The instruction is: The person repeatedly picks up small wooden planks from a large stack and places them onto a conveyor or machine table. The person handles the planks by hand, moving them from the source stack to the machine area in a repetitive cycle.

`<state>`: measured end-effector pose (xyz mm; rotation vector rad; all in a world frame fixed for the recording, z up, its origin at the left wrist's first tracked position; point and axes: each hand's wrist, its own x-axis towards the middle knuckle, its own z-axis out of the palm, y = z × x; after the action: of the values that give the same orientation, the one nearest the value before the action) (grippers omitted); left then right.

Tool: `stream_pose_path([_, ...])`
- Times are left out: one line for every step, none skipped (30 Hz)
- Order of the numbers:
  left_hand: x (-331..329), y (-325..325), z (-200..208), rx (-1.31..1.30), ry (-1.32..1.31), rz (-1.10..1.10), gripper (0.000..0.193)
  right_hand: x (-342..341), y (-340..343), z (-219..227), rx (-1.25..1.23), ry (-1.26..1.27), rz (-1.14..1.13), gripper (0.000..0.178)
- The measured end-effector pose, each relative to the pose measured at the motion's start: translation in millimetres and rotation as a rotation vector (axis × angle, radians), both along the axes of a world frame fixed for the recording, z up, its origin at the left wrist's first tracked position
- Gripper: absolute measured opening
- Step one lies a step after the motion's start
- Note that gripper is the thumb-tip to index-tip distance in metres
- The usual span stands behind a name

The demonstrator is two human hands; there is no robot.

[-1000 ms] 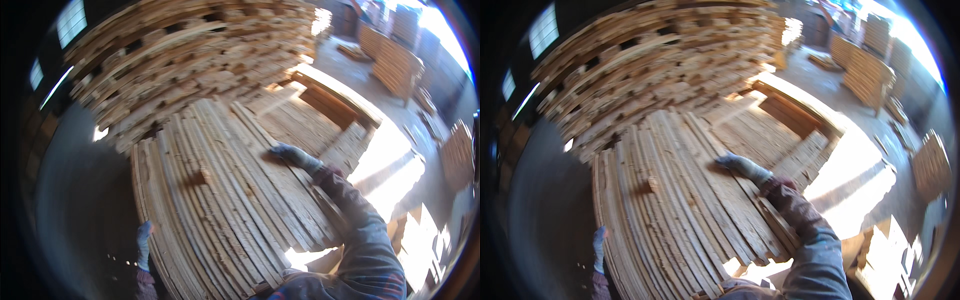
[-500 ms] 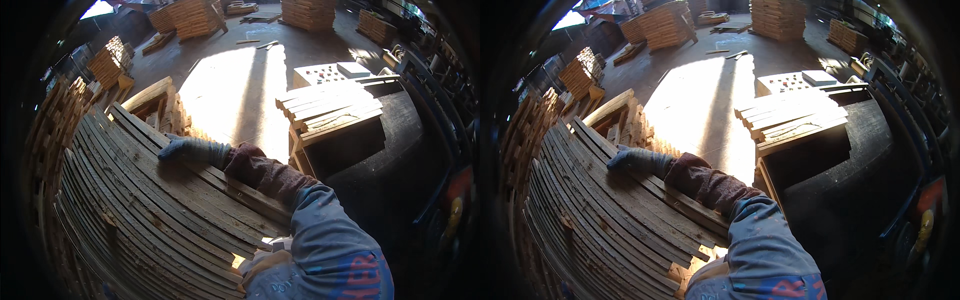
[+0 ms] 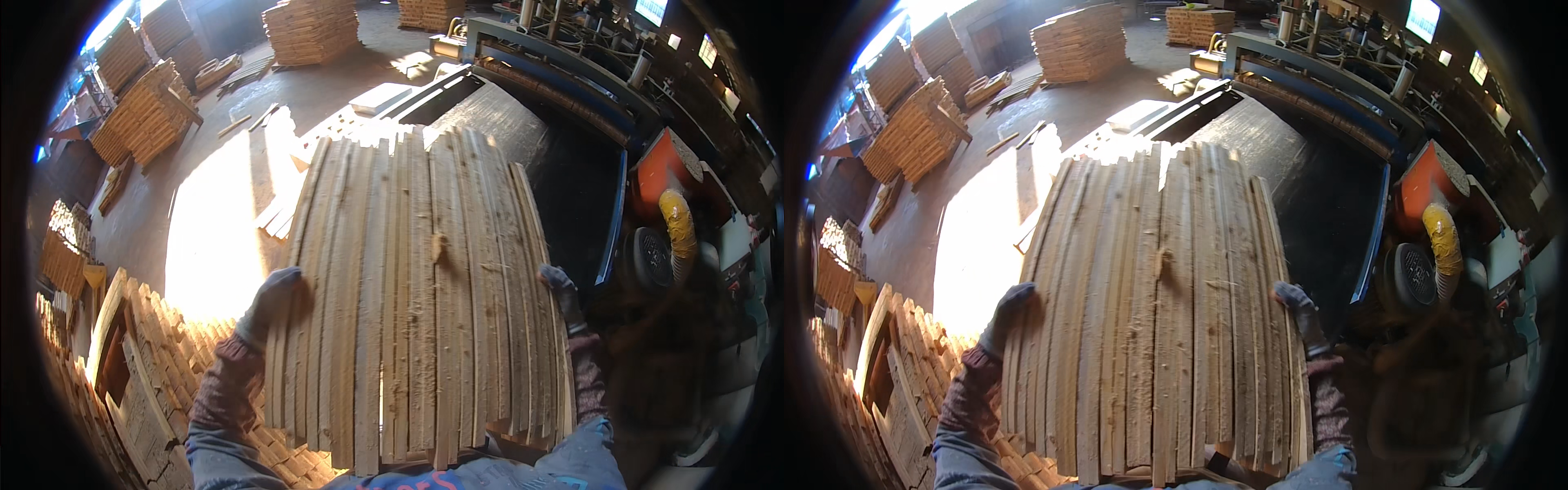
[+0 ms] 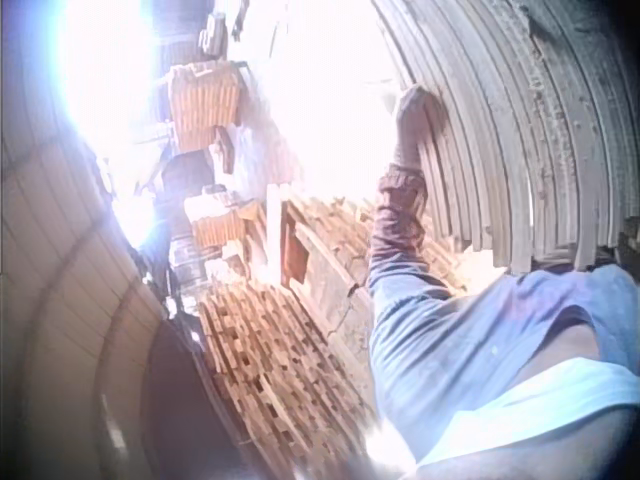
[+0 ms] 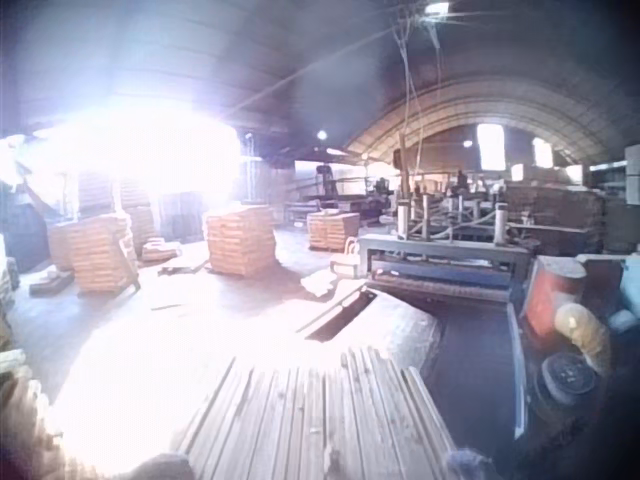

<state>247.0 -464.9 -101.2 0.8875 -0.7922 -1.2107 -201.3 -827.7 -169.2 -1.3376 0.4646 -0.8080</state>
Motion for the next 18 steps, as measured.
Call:
stream_pose_path([-11.3, -59.4, 1.9, -0.043, -0.001, -0.18, 0.041, -36.7, -12.2, -18.1, -0.01, 0.074, -0.059, 0.021])
stream_pose_path([-16.5, -103.4, -11.2, 0.028, 0.008, -0.159, 0.044, -64.8, -22.6, -25.7, -0.016, 0.139, -0.112, 0.022])
stream_pose_path([-16.4, -139.1, -18.9, -0.076, -0.126, -0.265, 0.044, -87.1, -30.9, -35.5, -0.038, 0.2, -0.145, 0.023])
stream_pose_path([-18.5, -177.7, -29.0, -0.153, -0.091, -0.378, 0.043, -102.2, -38.3, -37.2, -0.061, 0.263, -0.175, 0.028])
stream_pose_path([-25.4, -213.7, -34.5, -0.223, -0.08, -0.438, 0.043, -116.0, -39.2, -58.0, -0.07, 0.311, -0.349, 0.027])
stream_pose_path([-15.1, -238.3, -48.3, -0.188, -0.087, -0.473, 0.042, -124.3, -41.9, -78.9, -0.075, 0.356, -0.513, 0.026])
stream_pose_path([-1.2, -260.4, -62.6, -0.151, -0.104, -0.488, 0.041, -125.3, -48.5, -96.1, -0.082, 0.399, -0.654, 0.026])
stream_pose_path([9.3, -289.4, -63.9, -0.114, -0.009, -0.625, 0.035, -123.6, -62.2, -113.3, -0.06, 0.379, -0.669, 0.025])
stream_pose_path([15.3, -313.3, -67.9, -0.075, 0.086, -0.762, 0.034, -123.8, -77.1, -126.7, -0.04, 0.36, -0.685, 0.029])
stream_pose_path([16.3, -330.0, -54.7, 0.15, -0.412, -0.513, 0.042, -127.3, -82.0, -141.6, 0.006, 0.352, -0.699, 0.036])
stream_pose_path([13.2, -350.0, -37.5, 0.461, -0.84, -0.378, 0.068, -135.2, -84.8, -144.3, 0.04, 0.329, -0.731, 0.045])
stream_pose_path([15.8, -339.5, -24.7, 0.69, -1.331, -0.324, 0.076, -67.2, -69.6, -118.6, 0.069, 0.741, -0.684, 0.073])
stream_pose_path([7.9, -326.7, -16.4, 0.884, -1.806, -0.271, 0.085, -6.2, -44.9, -66.4, 0.064, 1.166, -0.573, 0.105])
stream_pose_path([1.9, -329.1, -27.6, 0.841, -1.735, -0.247, 0.09, -1.8, -44.2, -71.5, -0.013, 1.319, -0.631, 0.124])
stream_pose_path([15.0, -321.6, -46.2, 0.844, -1.658, -0.202, 0.095, 16.1, -40.4, -70.7, 0.041, 1.2, -0.654, 0.123])
stream_pose_path([20.4, -323.0, -63.7, 0.861, -1.714, -0.235, 0.096, 19.6, -39.6, -77.8, 0.054, 1.151, -0.737, 0.123])
stream_pose_path([17.3, -325.0, -69.7, 0.816, -1.669, -0.204, 0.096, 20.1, -41.1, -78.4, 0.08, 1.057, -0.797, 0.117])
stream_pose_path([17.4, -326.9, -74.1, 0.743, -1.621, -0.186, 0.096, 18.6, -42.8, -77.4, 0.126, 0.907, -0.846, 0.111])
